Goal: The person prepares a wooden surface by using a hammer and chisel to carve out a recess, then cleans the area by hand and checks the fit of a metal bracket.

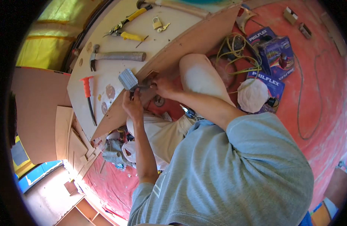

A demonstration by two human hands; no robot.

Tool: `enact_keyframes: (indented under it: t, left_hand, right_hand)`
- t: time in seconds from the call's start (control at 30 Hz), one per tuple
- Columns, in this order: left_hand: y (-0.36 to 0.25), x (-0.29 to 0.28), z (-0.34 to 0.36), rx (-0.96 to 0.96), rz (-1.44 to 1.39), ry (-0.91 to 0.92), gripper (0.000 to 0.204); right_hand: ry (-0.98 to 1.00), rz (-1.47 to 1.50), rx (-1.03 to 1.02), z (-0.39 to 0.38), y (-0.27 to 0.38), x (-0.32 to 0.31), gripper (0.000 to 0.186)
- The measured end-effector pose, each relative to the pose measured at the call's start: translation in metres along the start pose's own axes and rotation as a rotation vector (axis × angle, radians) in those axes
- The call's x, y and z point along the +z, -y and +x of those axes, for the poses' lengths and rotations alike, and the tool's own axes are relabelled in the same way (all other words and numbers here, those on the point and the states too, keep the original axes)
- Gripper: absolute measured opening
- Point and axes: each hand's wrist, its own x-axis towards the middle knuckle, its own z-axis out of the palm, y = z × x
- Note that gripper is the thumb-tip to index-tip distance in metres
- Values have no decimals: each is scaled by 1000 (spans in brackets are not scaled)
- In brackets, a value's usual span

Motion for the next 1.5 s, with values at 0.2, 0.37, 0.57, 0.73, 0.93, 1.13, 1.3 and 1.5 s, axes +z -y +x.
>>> enact_keyframes:
  t: [0.2, 0.37, 0.57, 0.73, 0.93, 1.13, 1.3, 1.5]
  left_hand:
    - [-20, -7, 2, -152, -91, 0, 10]
    - [-16, -5, 3, -104, -114, 40, 7]
    - [-13, 0, 6, -46, -38, 35, 7]
    - [-10, 4, 7, 80, 105, -15, 10]
    - [-22, 11, -2, 127, 178, -91, 15]
    - [-19, 13, 2, 132, 159, -141, 16]
    - [-7, 11, 1, 88, 224, -114, 16]
    - [-9, 22, 3, 87, 285, -124, 20]
  right_hand:
    - [10, -128, -46, 4, -19, 12, 25]
    - [69, -152, -91, -1, 2, -5, 26]
    - [126, -285, -40, 7, -7, -2, 28]
    - [147, -366, -5, 10, -6, 0, 32]
    - [5, -305, 12, 9, -22, 20, 34]
    - [-76, -26, 130, 13, -28, 33, 34]
    - [-24, 226, 206, 12, -17, 37, 27]
    - [-14, 674, 487, 22, -54, 81, 16]
